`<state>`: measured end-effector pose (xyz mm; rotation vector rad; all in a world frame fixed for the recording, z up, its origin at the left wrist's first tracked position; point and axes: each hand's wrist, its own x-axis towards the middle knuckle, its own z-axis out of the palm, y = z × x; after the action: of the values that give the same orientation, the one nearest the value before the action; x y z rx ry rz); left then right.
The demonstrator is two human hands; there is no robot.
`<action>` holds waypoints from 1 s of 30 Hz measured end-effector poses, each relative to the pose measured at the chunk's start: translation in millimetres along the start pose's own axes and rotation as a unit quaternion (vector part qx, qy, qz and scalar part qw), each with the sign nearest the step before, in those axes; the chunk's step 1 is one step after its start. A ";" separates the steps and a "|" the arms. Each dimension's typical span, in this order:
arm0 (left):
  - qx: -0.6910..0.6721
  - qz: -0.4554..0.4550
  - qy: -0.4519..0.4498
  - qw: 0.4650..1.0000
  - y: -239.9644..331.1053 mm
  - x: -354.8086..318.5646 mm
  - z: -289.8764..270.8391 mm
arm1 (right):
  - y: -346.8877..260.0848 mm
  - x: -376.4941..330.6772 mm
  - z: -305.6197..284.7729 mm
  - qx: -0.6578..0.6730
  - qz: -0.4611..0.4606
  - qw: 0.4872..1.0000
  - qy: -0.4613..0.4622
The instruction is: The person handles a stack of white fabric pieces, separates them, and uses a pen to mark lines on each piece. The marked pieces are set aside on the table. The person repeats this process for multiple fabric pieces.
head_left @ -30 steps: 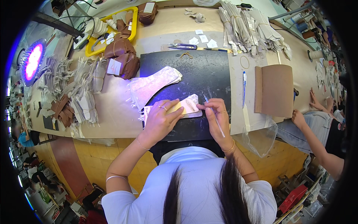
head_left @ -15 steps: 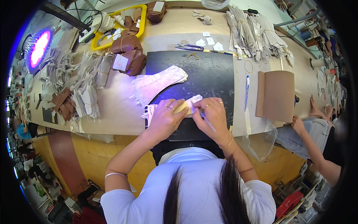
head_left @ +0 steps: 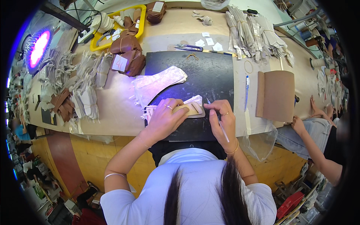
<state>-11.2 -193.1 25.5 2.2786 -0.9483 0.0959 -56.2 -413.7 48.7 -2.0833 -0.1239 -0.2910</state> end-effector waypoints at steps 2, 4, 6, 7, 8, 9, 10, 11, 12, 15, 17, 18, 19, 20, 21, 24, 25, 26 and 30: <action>-0.007 0.003 0.006 1.000 1.0 -3.0 -2.7 | 3.9 -3.1 1.4 0.042 0.023 0.999 -0.015; -0.034 -0.018 0.012 0.999 1.2 -3.8 -7.4 | 8.0 -5.2 6.9 0.060 0.027 0.997 -0.025; -0.055 -0.043 0.029 0.997 1.6 -2.5 -16.8 | 12.8 -7.6 13.0 0.057 0.026 0.998 -0.024; -0.062 -0.058 0.044 0.995 1.4 -0.6 -24.8 | 14.0 -7.9 14.5 0.055 0.026 0.998 -0.023; -0.070 -0.072 0.059 0.993 1.0 2.0 -34.1 | 14.2 -7.0 13.9 0.049 0.020 0.998 -0.024; -0.049 -0.094 0.059 0.993 0.7 4.5 -47.6 | 13.1 -5.3 12.7 0.045 0.013 0.999 -0.024; -0.031 -0.114 0.058 0.991 -0.8 8.3 -62.4 | 12.5 -5.1 11.5 0.038 0.007 0.999 -0.023; -0.013 -0.134 0.057 0.989 -4.2 12.1 -70.8 | 12.9 -6.1 11.0 0.042 0.012 0.999 -0.023; -0.006 -0.128 0.064 0.990 -9.0 14.9 -74.6 | 12.5 -6.0 11.1 0.047 0.014 0.998 -0.025; 0.023 -0.107 0.066 0.992 -27.3 31.1 -75.9 | 15.0 -7.6 10.8 0.048 0.000 0.999 -0.010; 0.053 -0.094 0.048 0.993 -48.0 34.8 -59.6 | 15.5 -9.2 9.2 0.050 0.003 0.999 0.001; 0.101 -0.050 0.060 0.992 -60.9 32.9 -49.1 | 15.8 -10.9 8.1 0.051 0.015 0.999 0.006; 0.106 -0.037 0.071 0.991 -63.9 31.6 -41.7 | 16.2 -12.7 6.0 0.051 0.030 0.998 0.013; 0.111 -0.024 0.082 0.990 -64.7 29.5 -36.0 | 19.4 -15.3 5.2 0.075 0.048 0.996 0.014; 0.114 -0.010 0.093 0.989 -63.3 27.7 -32.0 | 25.1 -19.7 6.1 0.098 0.068 0.993 0.017; 0.073 0.030 0.026 0.997 -25.4 19.4 -27.3 | 29.3 -28.7 6.4 0.176 0.117 0.977 0.029; 0.062 0.052 0.001 0.997 -15.4 15.5 -24.7 | 29.4 -29.2 7.2 0.204 0.128 0.970 0.031; 0.055 0.057 -0.009 0.997 -7.0 11.6 -19.5 | 31.0 -30.4 7.1 0.197 0.127 0.972 0.026; 0.048 0.057 -0.016 0.997 7.7 -3.4 0.5 | 32.4 -30.0 8.3 0.203 0.127 0.971 0.012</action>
<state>-18.8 -195.4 28.3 2.3186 -1.1129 0.1595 -77.2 -422.1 9.9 -1.6662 0.0921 -0.1213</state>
